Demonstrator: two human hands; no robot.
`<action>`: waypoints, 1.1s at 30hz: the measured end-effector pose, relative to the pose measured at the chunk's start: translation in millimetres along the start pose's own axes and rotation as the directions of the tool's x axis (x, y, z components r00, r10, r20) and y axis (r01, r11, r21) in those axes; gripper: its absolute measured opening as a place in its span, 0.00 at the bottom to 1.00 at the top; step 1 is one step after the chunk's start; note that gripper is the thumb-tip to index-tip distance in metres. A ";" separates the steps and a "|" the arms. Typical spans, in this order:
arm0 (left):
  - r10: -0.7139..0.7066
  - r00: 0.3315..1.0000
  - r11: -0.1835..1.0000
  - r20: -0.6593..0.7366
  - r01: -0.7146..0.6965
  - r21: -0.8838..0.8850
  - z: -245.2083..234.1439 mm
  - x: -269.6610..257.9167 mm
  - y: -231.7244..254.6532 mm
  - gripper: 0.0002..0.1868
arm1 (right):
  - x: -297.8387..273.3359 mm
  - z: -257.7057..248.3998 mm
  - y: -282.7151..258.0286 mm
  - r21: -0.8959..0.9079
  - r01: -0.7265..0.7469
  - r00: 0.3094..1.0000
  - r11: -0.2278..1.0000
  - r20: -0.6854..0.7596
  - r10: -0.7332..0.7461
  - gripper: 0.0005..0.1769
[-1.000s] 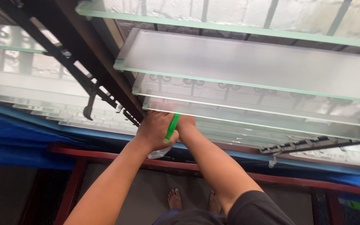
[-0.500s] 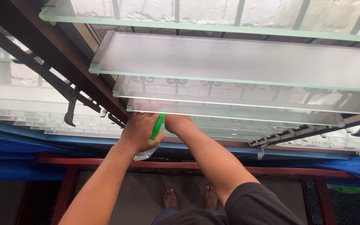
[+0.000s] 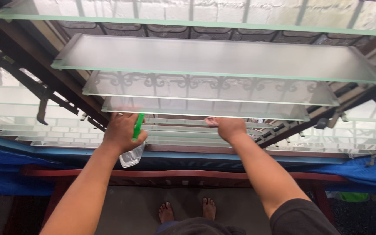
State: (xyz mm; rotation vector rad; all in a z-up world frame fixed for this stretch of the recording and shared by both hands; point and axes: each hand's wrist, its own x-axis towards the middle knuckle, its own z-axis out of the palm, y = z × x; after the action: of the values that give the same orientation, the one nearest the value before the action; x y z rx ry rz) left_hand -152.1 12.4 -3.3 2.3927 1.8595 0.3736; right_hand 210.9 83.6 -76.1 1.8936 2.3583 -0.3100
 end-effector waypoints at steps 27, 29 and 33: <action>-0.024 0.996 1.000 -0.083 0.024 -0.011 15.2 -19.7 20.1 0.19 | -5.9 45.4 15.9 0.063 0.181 0.918 0.981 -0.369 -0.146 0.26; -0.023 0.997 1.000 -0.073 0.023 0.003 13.8 -20.0 21.1 0.20 | -2.3 42.6 7.8 0.080 0.253 0.885 0.964 -0.422 -0.197 0.27; -0.011 0.996 1.000 -0.085 0.012 0.008 11.8 -20.3 18.9 0.19 | -13.3 41.4 25.2 0.127 0.232 0.954 0.964 -0.223 -0.200 0.31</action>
State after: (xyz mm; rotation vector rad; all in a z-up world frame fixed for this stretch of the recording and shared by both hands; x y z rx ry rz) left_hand -136.0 -11.0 -13.4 2.4065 1.9118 0.4746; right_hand 236.4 67.0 -116.1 1.8097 2.7648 -0.3319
